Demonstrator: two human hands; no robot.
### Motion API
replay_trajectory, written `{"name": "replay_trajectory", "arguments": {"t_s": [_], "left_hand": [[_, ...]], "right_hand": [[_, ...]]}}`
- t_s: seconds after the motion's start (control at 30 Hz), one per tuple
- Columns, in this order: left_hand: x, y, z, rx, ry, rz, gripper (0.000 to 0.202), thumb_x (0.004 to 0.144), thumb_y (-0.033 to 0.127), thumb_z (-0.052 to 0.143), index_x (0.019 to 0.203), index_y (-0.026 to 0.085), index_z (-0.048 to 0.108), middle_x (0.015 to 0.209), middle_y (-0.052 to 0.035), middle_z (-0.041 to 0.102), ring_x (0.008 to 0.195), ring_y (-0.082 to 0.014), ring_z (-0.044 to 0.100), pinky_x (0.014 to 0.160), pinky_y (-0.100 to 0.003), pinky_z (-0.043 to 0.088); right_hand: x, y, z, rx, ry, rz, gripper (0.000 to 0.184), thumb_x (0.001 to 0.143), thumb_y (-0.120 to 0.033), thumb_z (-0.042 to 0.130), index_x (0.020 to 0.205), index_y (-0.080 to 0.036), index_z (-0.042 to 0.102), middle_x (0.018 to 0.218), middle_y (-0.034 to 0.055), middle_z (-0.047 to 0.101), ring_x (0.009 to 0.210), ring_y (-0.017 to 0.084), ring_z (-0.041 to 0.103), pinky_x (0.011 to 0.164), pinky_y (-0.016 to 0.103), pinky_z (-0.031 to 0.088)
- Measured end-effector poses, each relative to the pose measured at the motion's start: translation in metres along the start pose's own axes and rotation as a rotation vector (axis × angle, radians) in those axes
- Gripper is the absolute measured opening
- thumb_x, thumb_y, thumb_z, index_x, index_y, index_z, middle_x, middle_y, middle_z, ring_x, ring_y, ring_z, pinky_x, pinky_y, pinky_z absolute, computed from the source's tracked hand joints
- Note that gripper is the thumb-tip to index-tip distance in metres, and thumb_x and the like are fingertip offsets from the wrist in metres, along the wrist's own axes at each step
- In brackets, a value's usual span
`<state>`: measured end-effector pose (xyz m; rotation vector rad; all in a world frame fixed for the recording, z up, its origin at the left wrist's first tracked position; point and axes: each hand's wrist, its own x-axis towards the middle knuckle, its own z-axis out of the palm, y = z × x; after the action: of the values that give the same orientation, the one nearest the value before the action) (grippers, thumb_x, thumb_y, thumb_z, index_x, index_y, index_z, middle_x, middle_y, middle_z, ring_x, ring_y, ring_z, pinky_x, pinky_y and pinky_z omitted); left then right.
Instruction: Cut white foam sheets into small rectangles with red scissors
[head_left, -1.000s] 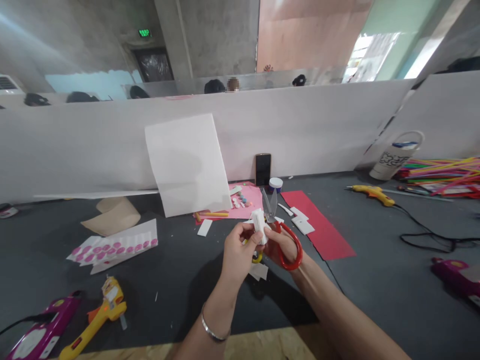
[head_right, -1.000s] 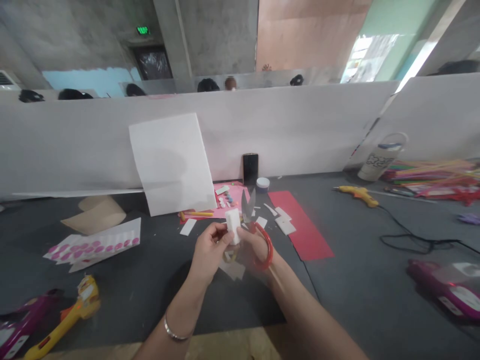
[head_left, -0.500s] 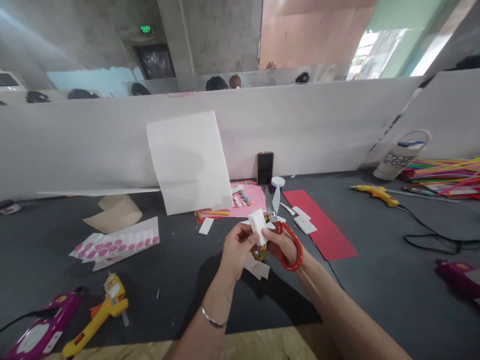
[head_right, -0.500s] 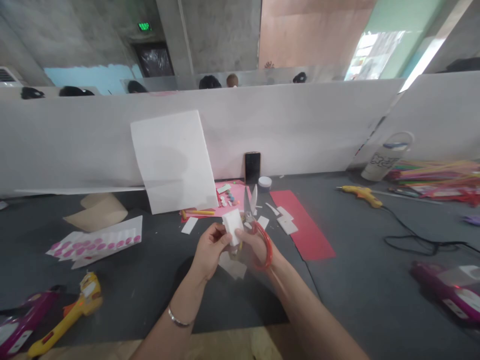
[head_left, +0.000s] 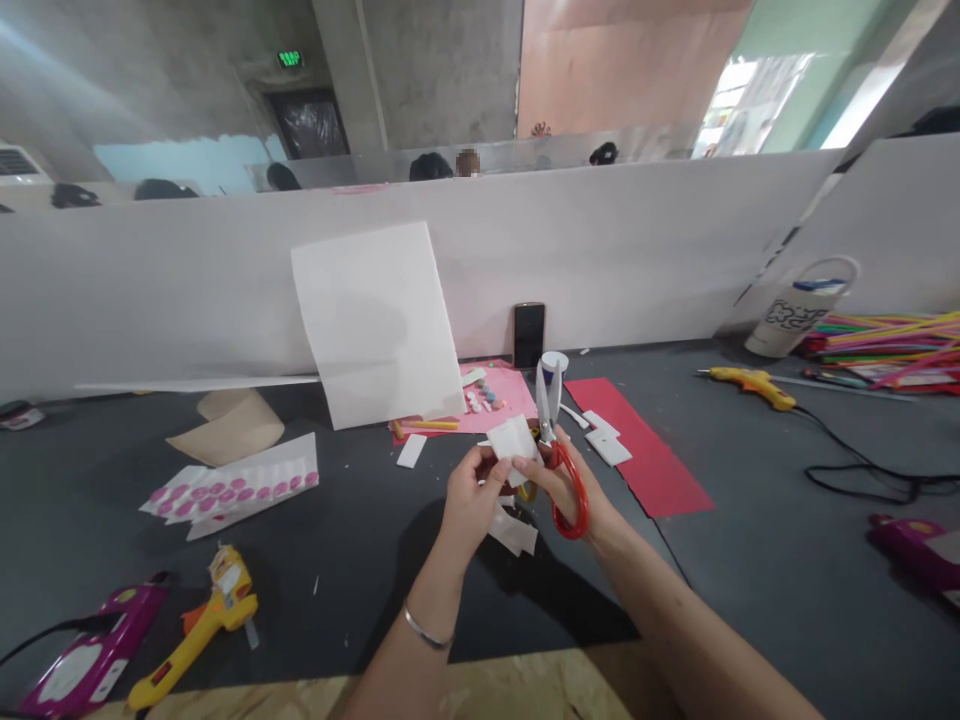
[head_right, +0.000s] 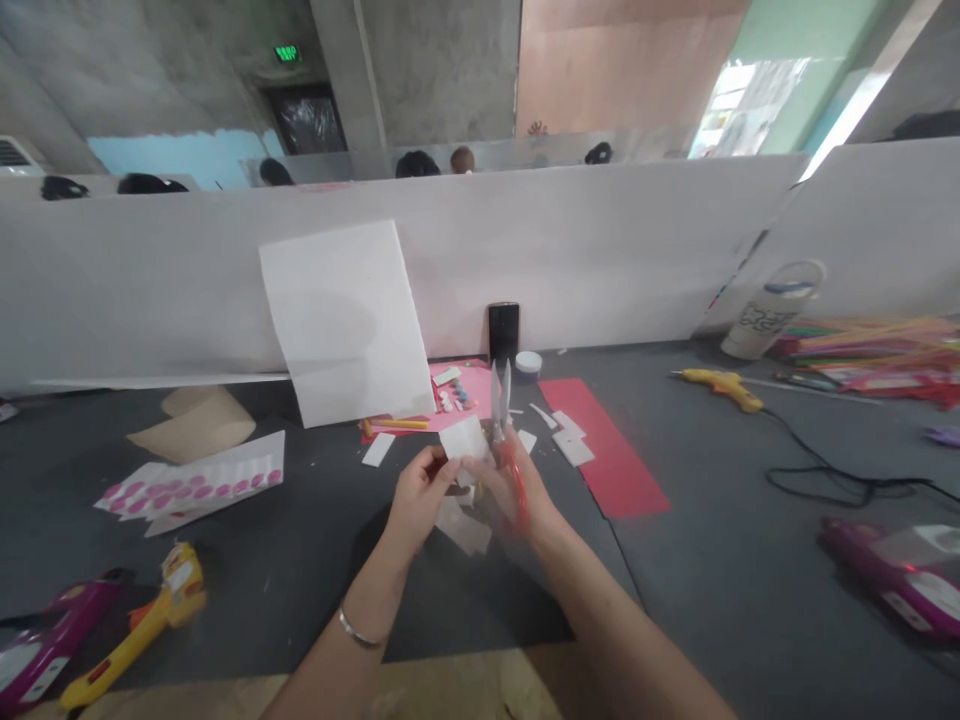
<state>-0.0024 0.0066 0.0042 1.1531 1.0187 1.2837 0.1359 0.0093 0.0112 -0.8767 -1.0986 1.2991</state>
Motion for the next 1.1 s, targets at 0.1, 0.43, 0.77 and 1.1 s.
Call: {"name": "replay_trajectory", "arguments": {"t_s": [0.1,0.43,0.77,1.1], "left_hand": [[0.002,-0.001,-0.002,-0.029,0.029,-0.021,0.039,0.071,0.050,0.076,0.087,0.015,0.067,0.082,-0.0045,0.069,0.072,-0.0166,0.065,0.061,-0.029,0.058],[0.014,0.017,-0.031,-0.383,0.400,0.016,0.045,0.058,0.044,0.085,0.082,0.015,0.061,0.072,0.0010,0.063,0.058,-0.0119,0.062,0.049,-0.021,0.050],[0.017,0.011,-0.034,-0.158,0.429,0.141,0.040,0.067,0.050,0.076,0.081,0.015,0.064,0.072,0.0002,0.060,0.061,-0.0116,0.056,0.047,-0.020,0.045],[0.014,0.005,-0.033,-0.080,0.358,0.143,0.040,0.072,0.051,0.074,0.086,0.015,0.066,0.076,-0.0013,0.062,0.060,-0.0111,0.054,0.051,-0.021,0.048]], "right_hand": [[0.000,0.001,0.000,-0.056,0.018,-0.003,0.045,0.072,-0.037,0.078,0.110,-0.028,0.054,0.087,0.0002,0.065,0.068,0.016,0.060,0.059,0.028,0.050],[-0.012,-0.012,-0.008,-0.222,-0.219,0.088,0.031,0.089,-0.051,0.061,0.106,-0.025,0.058,0.072,-0.0020,0.055,0.062,0.014,0.051,0.059,0.027,0.043],[-0.020,-0.027,-0.003,-0.436,-0.444,0.108,0.034,0.088,-0.051,0.060,0.106,-0.023,0.061,0.087,0.0009,0.062,0.076,0.017,0.053,0.070,0.027,0.043],[-0.017,-0.020,0.000,-0.522,-0.390,0.083,0.034,0.085,-0.054,0.061,0.095,-0.022,0.060,0.078,-0.0013,0.059,0.067,0.015,0.049,0.063,0.026,0.039]]}}
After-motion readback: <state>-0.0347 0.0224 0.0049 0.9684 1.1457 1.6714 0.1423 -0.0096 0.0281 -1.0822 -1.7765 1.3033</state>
